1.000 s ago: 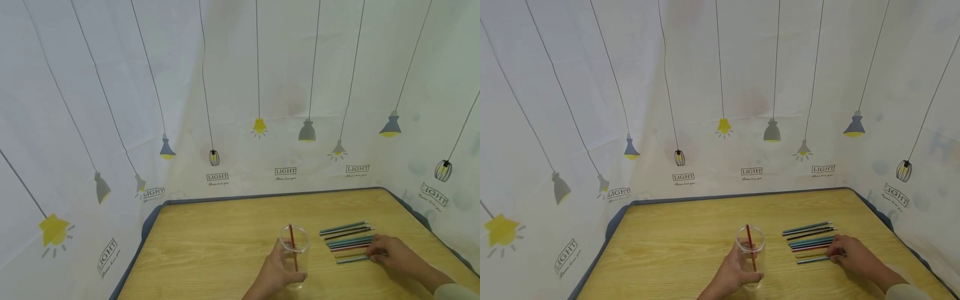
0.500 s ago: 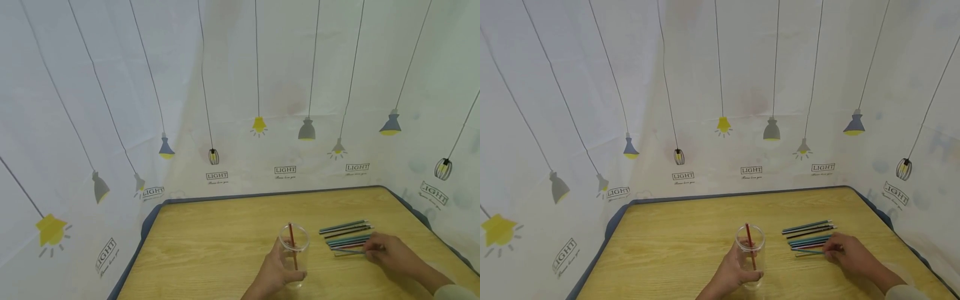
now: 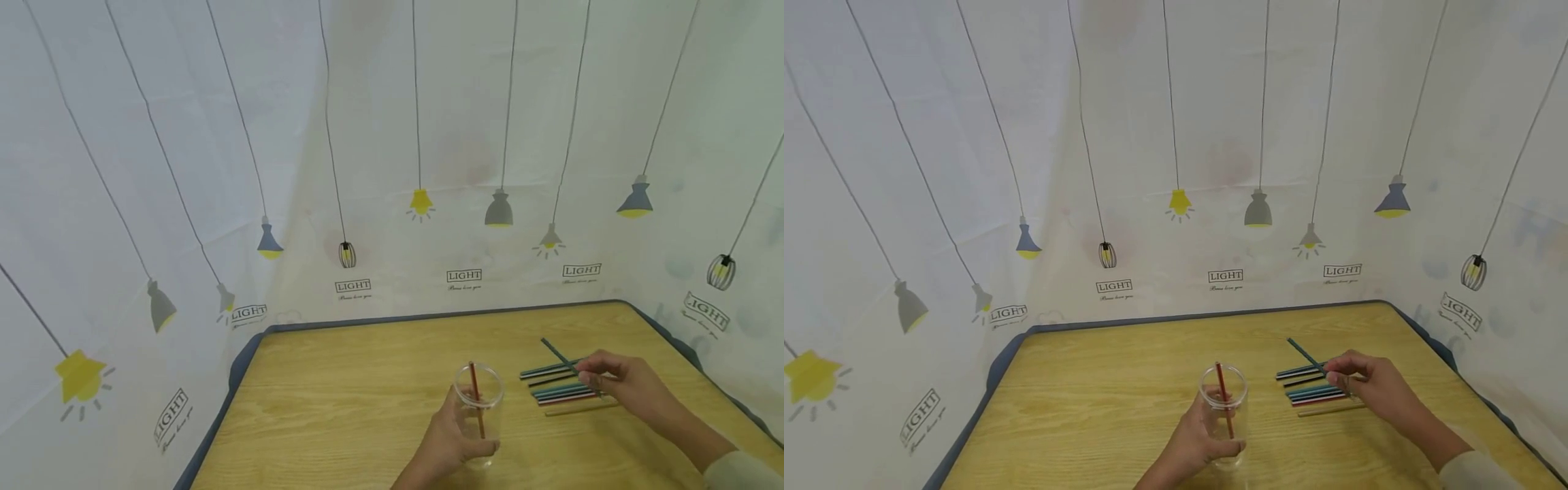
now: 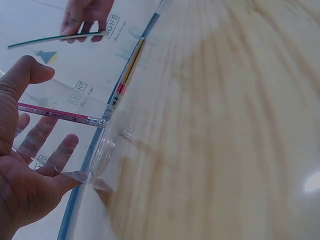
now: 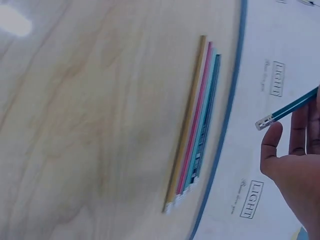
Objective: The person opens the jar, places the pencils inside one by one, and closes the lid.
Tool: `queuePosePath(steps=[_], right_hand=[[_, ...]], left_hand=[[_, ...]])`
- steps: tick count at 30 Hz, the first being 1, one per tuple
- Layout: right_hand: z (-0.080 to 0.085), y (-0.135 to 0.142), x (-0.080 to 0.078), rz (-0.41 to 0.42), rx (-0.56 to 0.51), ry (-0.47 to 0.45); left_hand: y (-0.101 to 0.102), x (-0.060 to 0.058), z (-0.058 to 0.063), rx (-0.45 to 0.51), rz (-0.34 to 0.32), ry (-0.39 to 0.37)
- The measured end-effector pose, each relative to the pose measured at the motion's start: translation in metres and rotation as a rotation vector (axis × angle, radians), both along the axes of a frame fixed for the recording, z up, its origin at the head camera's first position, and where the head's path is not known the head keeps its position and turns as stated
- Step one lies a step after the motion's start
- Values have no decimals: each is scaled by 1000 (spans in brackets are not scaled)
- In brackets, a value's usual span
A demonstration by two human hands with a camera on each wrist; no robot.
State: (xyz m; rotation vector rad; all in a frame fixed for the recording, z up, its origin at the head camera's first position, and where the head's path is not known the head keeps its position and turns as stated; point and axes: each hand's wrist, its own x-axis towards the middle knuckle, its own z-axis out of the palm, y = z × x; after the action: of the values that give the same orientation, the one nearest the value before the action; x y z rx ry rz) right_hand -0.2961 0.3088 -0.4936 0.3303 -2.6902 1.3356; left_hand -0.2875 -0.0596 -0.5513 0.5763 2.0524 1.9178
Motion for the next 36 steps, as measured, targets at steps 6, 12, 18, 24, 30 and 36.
queuePosePath(steps=[6,12,18,24,30,36], right_hand=[[24,-7,-2,-62,-95,8],[48,-18,-1,-49,-220,-28],[61,-34,-2,115,-652,-55],[72,-53,-2,347,-867,-1],[91,-75,2,438,-875,27],[106,-97,7,519,-918,3]], left_hand=[[0,0,1,7,-6,6],[-1,0,0,-20,7,-17],[-1,0,1,-34,12,-18],[-1,2,2,-40,8,-8],[0,3,0,-45,18,-6],[1,0,2,-73,33,25]])
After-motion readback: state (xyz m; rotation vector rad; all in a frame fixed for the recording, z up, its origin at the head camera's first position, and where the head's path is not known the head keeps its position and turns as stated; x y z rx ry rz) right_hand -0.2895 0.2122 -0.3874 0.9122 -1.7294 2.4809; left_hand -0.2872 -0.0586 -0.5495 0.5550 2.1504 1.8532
